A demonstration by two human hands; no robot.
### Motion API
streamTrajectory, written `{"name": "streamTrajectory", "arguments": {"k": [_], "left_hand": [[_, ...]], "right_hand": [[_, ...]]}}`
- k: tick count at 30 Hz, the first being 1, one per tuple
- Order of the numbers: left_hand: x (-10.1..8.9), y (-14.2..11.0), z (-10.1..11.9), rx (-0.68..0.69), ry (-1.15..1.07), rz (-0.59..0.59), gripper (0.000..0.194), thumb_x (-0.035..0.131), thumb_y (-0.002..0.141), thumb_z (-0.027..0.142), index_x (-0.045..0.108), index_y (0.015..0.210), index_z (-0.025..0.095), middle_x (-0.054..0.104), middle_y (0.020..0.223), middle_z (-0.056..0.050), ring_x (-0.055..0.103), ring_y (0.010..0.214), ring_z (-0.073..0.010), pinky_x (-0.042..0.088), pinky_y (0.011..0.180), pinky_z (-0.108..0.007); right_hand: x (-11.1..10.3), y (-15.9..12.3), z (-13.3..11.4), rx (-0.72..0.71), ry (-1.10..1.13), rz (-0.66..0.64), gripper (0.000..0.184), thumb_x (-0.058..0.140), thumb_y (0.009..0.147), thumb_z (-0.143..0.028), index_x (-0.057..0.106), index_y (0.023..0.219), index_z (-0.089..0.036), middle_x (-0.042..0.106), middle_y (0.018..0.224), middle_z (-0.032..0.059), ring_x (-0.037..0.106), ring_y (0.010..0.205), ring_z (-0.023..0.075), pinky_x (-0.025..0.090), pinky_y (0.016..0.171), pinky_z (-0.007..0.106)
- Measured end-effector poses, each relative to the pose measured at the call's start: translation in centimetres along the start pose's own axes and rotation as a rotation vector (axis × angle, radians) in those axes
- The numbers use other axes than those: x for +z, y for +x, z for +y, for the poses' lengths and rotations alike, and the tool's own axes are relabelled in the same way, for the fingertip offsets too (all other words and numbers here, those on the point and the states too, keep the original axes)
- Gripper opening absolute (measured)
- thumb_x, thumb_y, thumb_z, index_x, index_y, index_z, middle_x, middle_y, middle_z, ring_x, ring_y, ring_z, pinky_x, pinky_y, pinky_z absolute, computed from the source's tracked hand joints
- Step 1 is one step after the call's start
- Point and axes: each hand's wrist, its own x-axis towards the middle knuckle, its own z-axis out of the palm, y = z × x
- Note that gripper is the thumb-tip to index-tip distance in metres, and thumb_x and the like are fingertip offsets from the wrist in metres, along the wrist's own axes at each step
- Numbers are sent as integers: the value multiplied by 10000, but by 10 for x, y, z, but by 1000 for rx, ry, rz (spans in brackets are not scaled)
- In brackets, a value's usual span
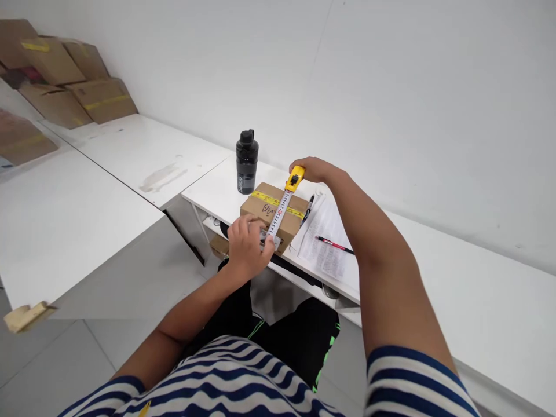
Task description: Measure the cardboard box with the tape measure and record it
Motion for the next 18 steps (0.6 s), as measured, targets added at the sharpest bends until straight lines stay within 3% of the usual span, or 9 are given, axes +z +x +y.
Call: {"name": "streamTrajectory", "arguments": {"k": [2, 5, 9, 18], "left_hand": [[10, 7, -4, 66, -33, 26, 382, 565, 861, 292, 680, 1221, 234, 561, 1427, -159, 430, 1384, -378, 283, 1142, -590], [27, 17, -14, 150, -68, -30, 376, 500, 924, 314, 682, 1253, 315, 564, 1471, -79, 371, 1457, -351, 165, 1205, -614], [42, 28, -22, 127, -64, -79, 414, 491, 966, 452, 656, 1320, 316, 509, 1532, -103, 339, 1483, -371, 137, 1201, -644], [34, 48, -29, 221, -37, -176, 376, 550, 942, 526, 687, 1264, 386, 632, 1413, -57, 520, 1330, -325, 223, 1157, -582]], "right_hand": [[5, -2, -1, -17, 28, 21, 330, 607, 701, -154, 728, 975, -291, 751, 971, -1, 652, 841, 205, 501, 732, 308], [8, -7, -2, -22, 47, 51, 339, 589, 723, -155, 719, 1006, -289, 746, 971, 8, 639, 811, 199, 492, 710, 305], [8, -13, -7, -9, 60, 84, 351, 573, 748, -138, 702, 1038, -288, 739, 988, 15, 637, 816, 203, 487, 721, 314], [10, -18, -14, -9, 57, 115, 356, 543, 775, -145, 692, 1073, -273, 736, 1009, 36, 639, 855, 221, 488, 768, 342]]}}
